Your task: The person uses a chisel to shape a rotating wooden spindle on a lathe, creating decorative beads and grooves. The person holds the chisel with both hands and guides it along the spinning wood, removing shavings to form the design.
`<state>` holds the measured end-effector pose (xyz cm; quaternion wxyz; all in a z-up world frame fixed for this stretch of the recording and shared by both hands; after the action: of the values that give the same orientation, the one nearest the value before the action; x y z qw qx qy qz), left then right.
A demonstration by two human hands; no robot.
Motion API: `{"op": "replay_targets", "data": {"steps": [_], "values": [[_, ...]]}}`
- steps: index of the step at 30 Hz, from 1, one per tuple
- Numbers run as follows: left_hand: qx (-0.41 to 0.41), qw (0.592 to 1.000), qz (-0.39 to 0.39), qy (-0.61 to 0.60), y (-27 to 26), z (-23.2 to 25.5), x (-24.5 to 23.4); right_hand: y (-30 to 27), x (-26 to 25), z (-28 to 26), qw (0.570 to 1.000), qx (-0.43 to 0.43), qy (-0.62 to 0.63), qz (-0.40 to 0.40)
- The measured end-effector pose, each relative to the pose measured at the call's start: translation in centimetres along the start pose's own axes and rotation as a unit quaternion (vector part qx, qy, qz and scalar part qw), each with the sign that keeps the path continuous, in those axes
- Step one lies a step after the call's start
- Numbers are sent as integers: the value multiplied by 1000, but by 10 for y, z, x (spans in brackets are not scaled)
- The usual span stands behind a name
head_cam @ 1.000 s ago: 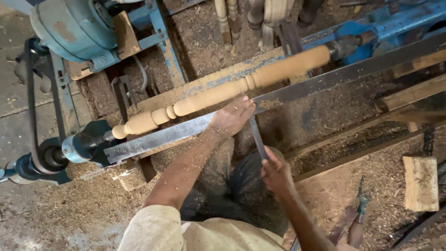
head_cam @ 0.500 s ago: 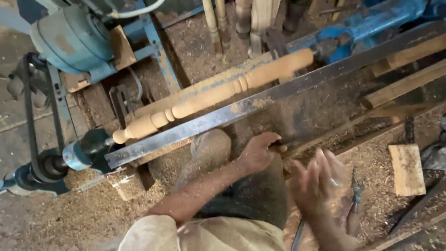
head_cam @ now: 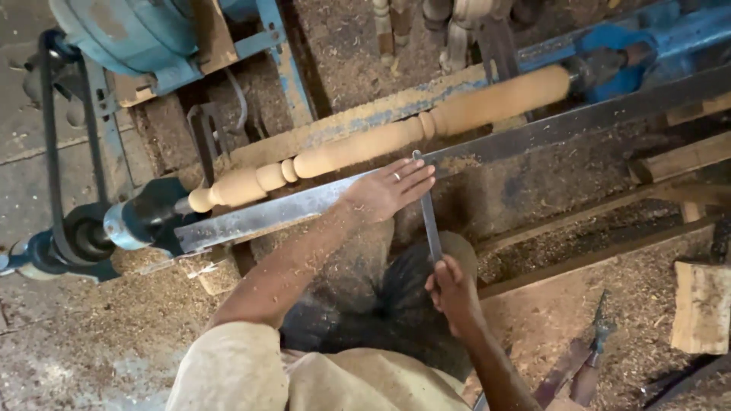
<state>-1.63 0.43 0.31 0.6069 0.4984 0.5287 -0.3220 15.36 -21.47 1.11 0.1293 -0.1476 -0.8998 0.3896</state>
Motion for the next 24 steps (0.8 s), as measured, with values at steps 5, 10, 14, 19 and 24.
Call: {"op": "replay_targets", "data": {"steps": [5,10,14,19,24], "values": [[-10,1000,-16,-1,0,-2,10,0,13,-33,998,37,-47,37],[-37,999,21,8,-5,4,17,21,-12,-30,987,-83,-134,-32],[-24,999,-1,47,-8,3,20,25,-30,-61,958,-122,-248,-74],[-40,996,-13,74,-12,9,22,19,-34,-99,943,37,-327,-44],[-39,993,36,103,-15,10,20,21,-29,-51,990,-12,-129,-50]]}}
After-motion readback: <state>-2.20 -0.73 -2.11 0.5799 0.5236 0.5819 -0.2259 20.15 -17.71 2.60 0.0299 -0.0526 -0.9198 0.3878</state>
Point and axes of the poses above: each hand's wrist, its own y-axis towards the middle knuckle, its own x-axis out of the palm, z = x × y, the point moved 1 cm from there along y, towards the middle knuckle, and after that the axes turned 8 degrees about y, right-handed, at the moved point
